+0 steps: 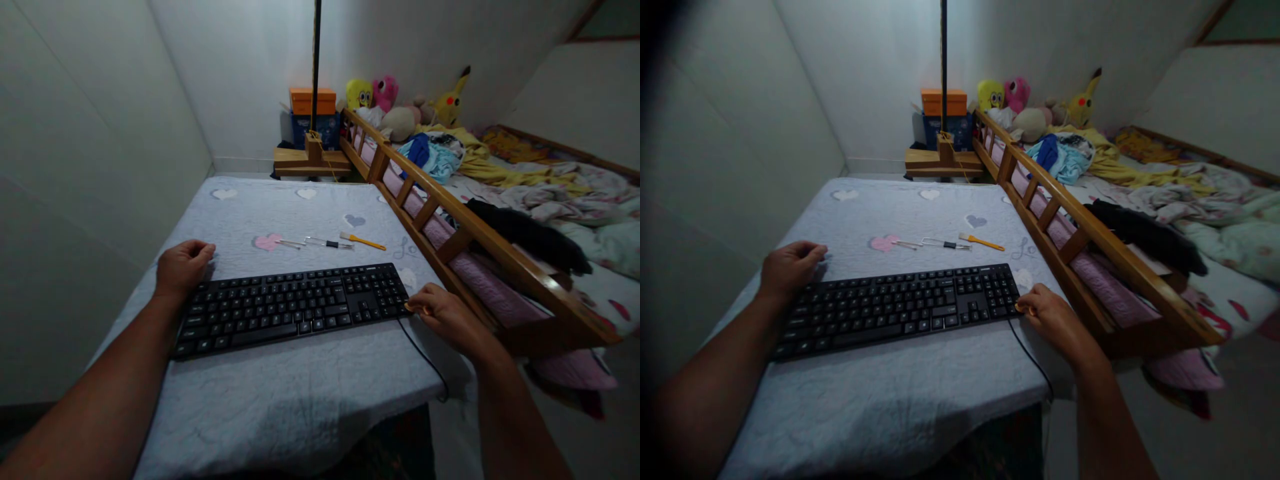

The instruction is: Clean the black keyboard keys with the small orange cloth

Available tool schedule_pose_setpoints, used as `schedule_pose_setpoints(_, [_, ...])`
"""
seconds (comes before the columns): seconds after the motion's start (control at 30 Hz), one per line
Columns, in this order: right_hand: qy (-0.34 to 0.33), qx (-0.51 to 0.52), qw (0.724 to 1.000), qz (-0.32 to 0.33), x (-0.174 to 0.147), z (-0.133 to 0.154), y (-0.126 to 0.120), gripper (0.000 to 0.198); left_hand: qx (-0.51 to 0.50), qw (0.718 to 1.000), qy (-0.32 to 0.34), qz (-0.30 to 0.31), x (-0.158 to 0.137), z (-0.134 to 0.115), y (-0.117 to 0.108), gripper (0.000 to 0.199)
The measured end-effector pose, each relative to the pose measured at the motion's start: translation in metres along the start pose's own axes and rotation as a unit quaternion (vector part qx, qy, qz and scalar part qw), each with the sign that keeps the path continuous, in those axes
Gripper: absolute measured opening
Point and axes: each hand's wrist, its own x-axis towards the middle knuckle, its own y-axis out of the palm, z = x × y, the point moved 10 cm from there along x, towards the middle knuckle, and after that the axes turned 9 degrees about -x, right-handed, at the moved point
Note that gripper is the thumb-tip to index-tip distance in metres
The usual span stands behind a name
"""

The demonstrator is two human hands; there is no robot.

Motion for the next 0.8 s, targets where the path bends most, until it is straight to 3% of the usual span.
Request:
schedule_pose_setpoints(0.23, [-0.006, 0.024, 0.999, 0.027, -0.008, 0.002, -0.005, 0.025, -0.009, 1.000, -0.001, -0.002, -0.001, -0.003, -0.002, 0.036])
schedule_pose_setpoints(0.47, [0.010, 0.008, 0.994, -0.108, 0.034, 0.002, -0.038, 0.020, -0.003, 1.000, 0.003, -0.005, -0.002, -0.003, -0.002, 0.035])
schedule_pose_setpoints(0.63, [0.019, -0.014, 0.993, -0.113, 0.063, 0.001, -0.028, 0.018, -0.016, 1.000, 0.003, -0.004, -0.002, -0.003, -0.003, 0.034])
schedule_pose_setpoints(0.8, [0.020, -0.032, 0.995, -0.089, 0.062, -0.005, -0.019, 0.024, -0.015, 1.000, -0.007, -0.001, -0.004, -0.004, -0.003, 0.033])
